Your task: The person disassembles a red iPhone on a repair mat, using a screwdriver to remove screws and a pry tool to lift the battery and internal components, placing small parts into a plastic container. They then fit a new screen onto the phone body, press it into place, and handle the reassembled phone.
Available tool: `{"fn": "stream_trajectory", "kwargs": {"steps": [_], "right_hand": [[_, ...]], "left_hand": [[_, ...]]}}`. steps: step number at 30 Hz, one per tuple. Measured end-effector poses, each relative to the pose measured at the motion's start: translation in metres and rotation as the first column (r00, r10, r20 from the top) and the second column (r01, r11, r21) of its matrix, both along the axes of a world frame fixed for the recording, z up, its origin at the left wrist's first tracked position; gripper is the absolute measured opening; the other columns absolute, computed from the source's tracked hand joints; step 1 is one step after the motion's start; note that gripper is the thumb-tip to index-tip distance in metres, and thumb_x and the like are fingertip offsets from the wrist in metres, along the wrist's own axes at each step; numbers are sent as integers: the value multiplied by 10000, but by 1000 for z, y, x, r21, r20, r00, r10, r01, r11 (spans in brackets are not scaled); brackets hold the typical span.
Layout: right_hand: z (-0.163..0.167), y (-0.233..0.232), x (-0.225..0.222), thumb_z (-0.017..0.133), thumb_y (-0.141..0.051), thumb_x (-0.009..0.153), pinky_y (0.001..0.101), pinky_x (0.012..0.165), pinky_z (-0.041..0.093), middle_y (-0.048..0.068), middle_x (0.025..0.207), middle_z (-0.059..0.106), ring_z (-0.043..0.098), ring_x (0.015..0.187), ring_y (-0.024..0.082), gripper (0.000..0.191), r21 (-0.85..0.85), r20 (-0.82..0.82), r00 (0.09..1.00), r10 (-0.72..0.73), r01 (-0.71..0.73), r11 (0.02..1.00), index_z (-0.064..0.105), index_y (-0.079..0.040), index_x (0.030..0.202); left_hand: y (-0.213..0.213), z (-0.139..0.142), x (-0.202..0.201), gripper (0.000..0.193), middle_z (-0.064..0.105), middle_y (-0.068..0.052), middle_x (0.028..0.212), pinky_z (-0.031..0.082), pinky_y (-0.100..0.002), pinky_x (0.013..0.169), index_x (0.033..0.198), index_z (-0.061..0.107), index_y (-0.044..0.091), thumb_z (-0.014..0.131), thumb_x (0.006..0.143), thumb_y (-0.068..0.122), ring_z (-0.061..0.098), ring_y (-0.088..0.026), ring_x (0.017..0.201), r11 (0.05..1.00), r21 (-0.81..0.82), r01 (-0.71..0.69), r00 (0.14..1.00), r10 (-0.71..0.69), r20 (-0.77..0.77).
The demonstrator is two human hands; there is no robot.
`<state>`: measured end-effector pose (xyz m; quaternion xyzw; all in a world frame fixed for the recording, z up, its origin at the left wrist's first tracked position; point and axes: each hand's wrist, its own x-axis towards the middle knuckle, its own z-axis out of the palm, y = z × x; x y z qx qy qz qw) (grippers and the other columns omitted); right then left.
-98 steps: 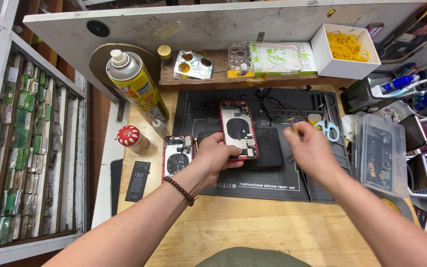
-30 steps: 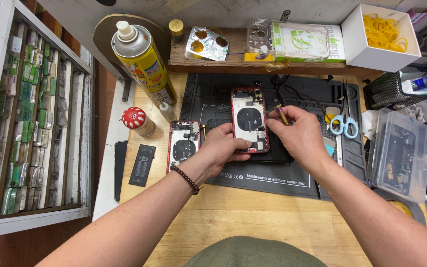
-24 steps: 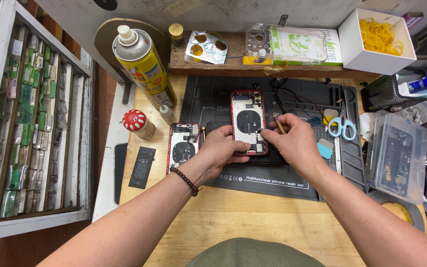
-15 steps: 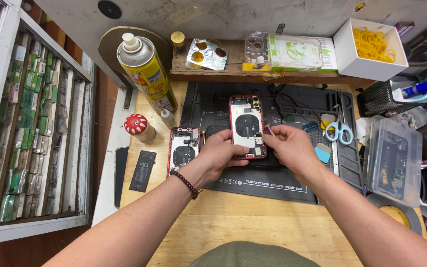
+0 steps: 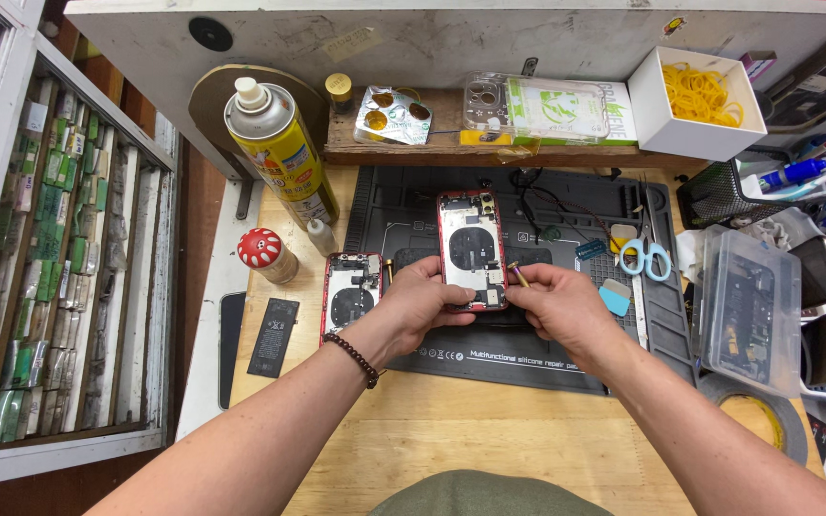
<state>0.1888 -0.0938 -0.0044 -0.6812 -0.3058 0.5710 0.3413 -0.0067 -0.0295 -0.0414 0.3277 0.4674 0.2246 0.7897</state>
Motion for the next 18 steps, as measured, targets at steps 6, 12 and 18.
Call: {"fn": "stream_trajectory", "kwargs": {"steps": [6,12,18], "right_hand": [[-3,2,-4,714,-110,893,247,428,262,-37,643,608,394,478,50,145,17,29,999,-23,23,1000,710,-33,1016],[-3,3,-6,718,-139,889,250,410,263,-18,663,614,395,466,55,112,36,32,998,-48,47,998,718,-43,947],[-7,7,-13,747,-141,890,225,501,383,18,765,711,533,583,47,120,74,105,991,-87,80,994,728,-25,911]], "left_hand": [[0,-2,0,403,736,-75,1114,659,-315,741,1238,587,42,688,861,-59,732,-181,946,1000,10,4,1000,-4,12],[0,-2,1,408,737,-68,1116,659,-313,736,1229,588,58,688,852,-64,732,-182,946,1000,3,0,1000,-1,17],[-1,-1,1,407,738,-72,1115,661,-304,733,1232,601,52,693,853,-64,729,-175,941,1000,15,9,1000,-9,15]]}}
